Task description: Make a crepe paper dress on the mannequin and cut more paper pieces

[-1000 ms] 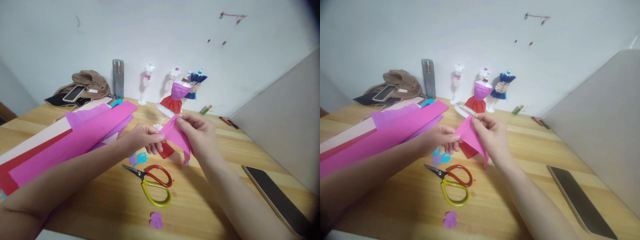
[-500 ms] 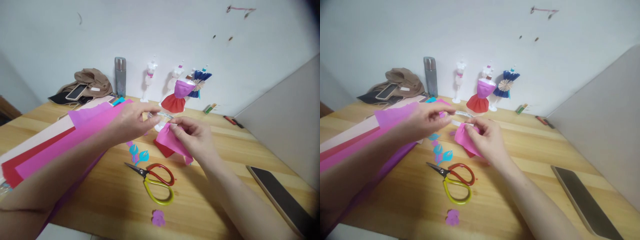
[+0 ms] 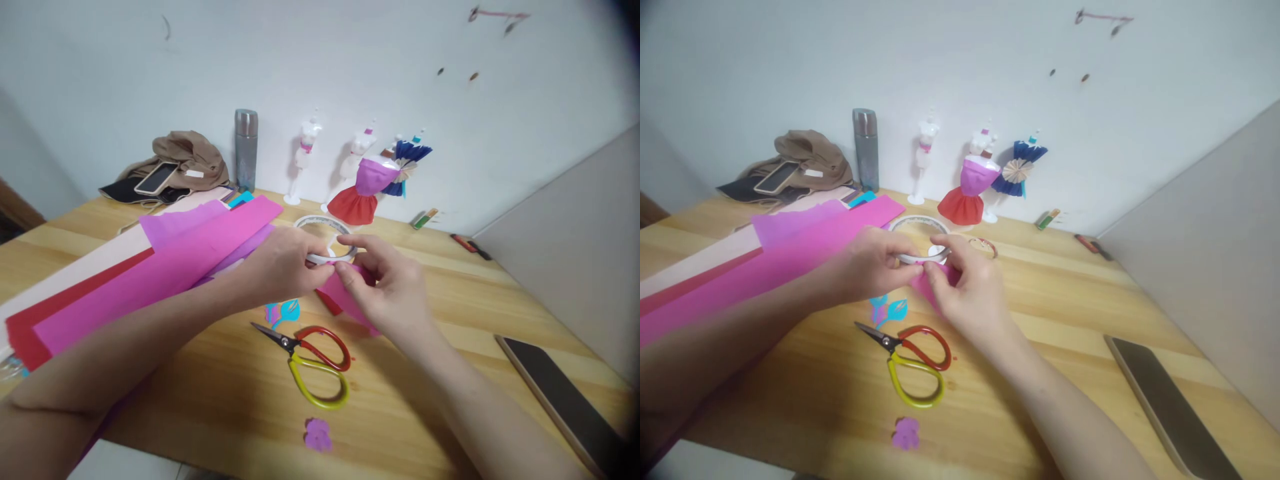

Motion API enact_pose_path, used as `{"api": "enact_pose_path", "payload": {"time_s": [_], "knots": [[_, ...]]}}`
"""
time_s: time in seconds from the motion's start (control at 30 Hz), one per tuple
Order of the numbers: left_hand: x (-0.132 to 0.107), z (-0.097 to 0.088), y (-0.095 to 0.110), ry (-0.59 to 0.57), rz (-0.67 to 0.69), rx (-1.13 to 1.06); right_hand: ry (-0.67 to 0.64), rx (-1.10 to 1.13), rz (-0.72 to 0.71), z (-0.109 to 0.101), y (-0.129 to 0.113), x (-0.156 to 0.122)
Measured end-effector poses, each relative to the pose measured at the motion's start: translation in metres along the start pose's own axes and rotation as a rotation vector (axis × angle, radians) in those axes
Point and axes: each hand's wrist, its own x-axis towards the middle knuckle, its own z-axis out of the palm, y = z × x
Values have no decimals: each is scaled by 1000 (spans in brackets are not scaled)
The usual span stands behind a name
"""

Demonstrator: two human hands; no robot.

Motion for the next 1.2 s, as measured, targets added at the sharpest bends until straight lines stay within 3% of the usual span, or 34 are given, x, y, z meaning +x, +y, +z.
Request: {"api": "enact_pose_path", "payload": {"time_s": [0.23, 0.43, 0.63, 0.8, 1.0, 1.2], "knots": [[-2, 6, -1, 81, 25, 139, -11, -89, -26, -1, 2, -3], [-3, 11, -1, 166, 30, 284, 63, -157, -39, -1, 3, 1], [2, 6, 2, 128, -151, -24, 82, -34, 28, -5, -6, 1], [6, 1, 7, 13, -332, -268, 59, 37, 91, -12, -3, 5], [9, -2, 9, -46, -457, -346, -113, 168, 194, -17, 0, 11], [10, -3, 10, -21, -445, -333, -134, 200, 154, -15, -2, 11]]}}
